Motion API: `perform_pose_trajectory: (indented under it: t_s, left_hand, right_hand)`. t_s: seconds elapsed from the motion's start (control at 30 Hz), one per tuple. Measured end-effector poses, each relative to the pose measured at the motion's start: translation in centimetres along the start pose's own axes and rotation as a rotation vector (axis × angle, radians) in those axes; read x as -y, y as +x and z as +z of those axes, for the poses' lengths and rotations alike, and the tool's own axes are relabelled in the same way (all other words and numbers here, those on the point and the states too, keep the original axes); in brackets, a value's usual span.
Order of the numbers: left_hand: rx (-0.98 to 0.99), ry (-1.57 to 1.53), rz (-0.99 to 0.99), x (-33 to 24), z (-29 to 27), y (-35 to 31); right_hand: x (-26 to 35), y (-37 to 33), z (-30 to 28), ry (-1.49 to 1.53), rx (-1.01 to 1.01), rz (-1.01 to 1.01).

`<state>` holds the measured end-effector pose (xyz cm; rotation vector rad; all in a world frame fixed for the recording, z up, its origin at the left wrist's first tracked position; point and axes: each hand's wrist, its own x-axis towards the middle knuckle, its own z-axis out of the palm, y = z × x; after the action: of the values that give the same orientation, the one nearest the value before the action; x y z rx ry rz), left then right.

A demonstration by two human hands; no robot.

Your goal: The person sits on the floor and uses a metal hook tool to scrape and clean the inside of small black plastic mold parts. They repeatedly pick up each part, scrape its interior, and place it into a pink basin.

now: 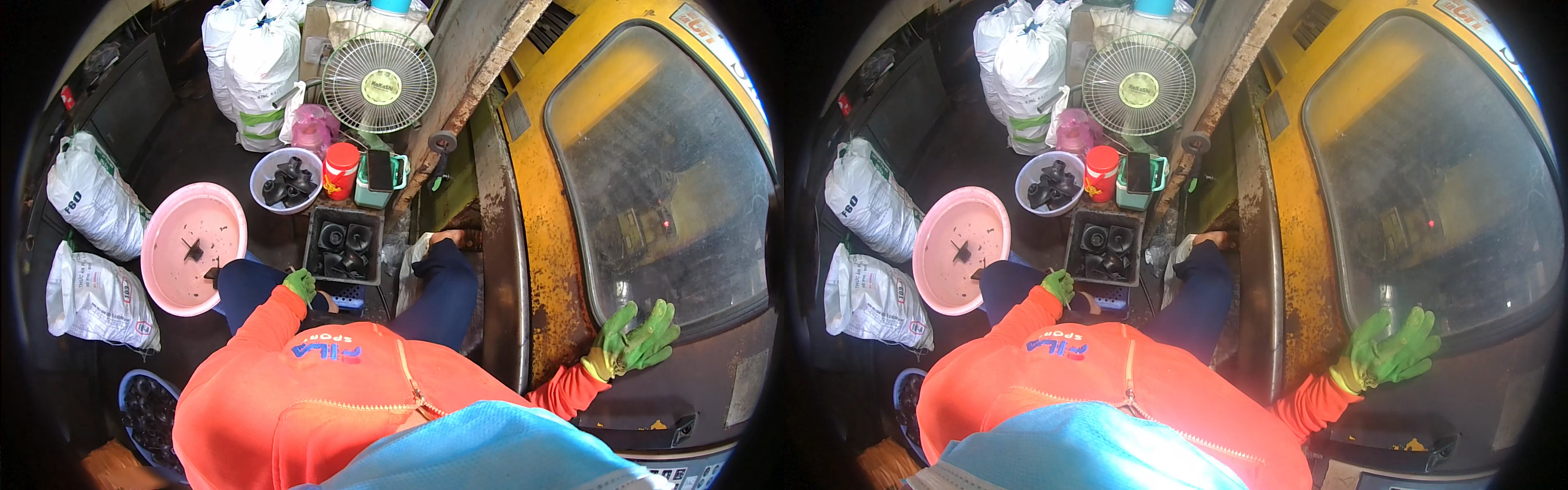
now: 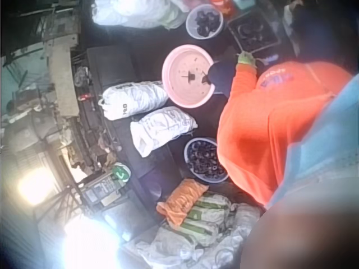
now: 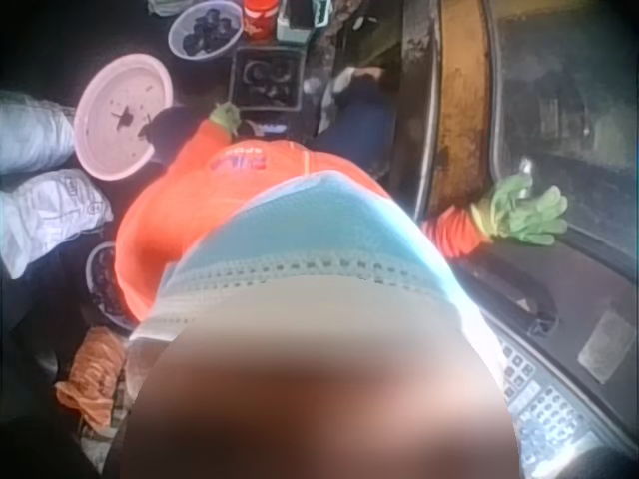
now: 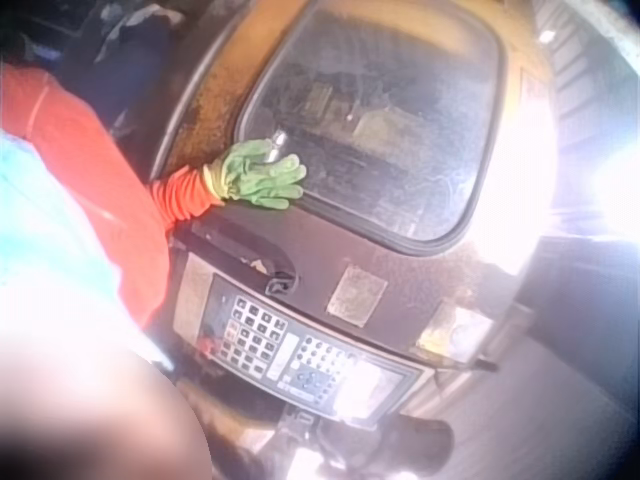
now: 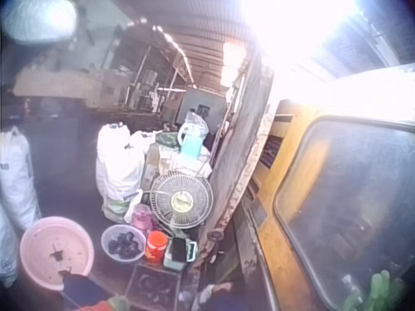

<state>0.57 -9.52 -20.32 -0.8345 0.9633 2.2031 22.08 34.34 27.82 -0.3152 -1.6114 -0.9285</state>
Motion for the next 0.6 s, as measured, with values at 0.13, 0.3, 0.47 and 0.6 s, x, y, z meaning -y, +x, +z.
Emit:
perform_pose_trajectory:
  t_s: [0.13,0.3,0.47,0.6]
  left_hand:
    - [-0.019,0.009,-0.010,0.01,-0.21,0.22]
    - [0.106,-0.031,-0.027,0.01,-0.53,0.21]
    - [0.101,-0.019,-0.015,-0.13,-0.58,0.13]
    - [0.085,-0.004,-0.006,0.14,-0.86,0.07]
  right_hand:
    - [0.01,0.17,-0.07,-0.015,-0.008,-0.024]
    - [-0.11,0.16,-0.03,0.013,-0.014,-0.017]
    - [-0.01,-0.09,-0.01,-0.017,0.014,0.005]
    - [-0.03,-0.06,-0.15,-0.024,0.018,0.010]
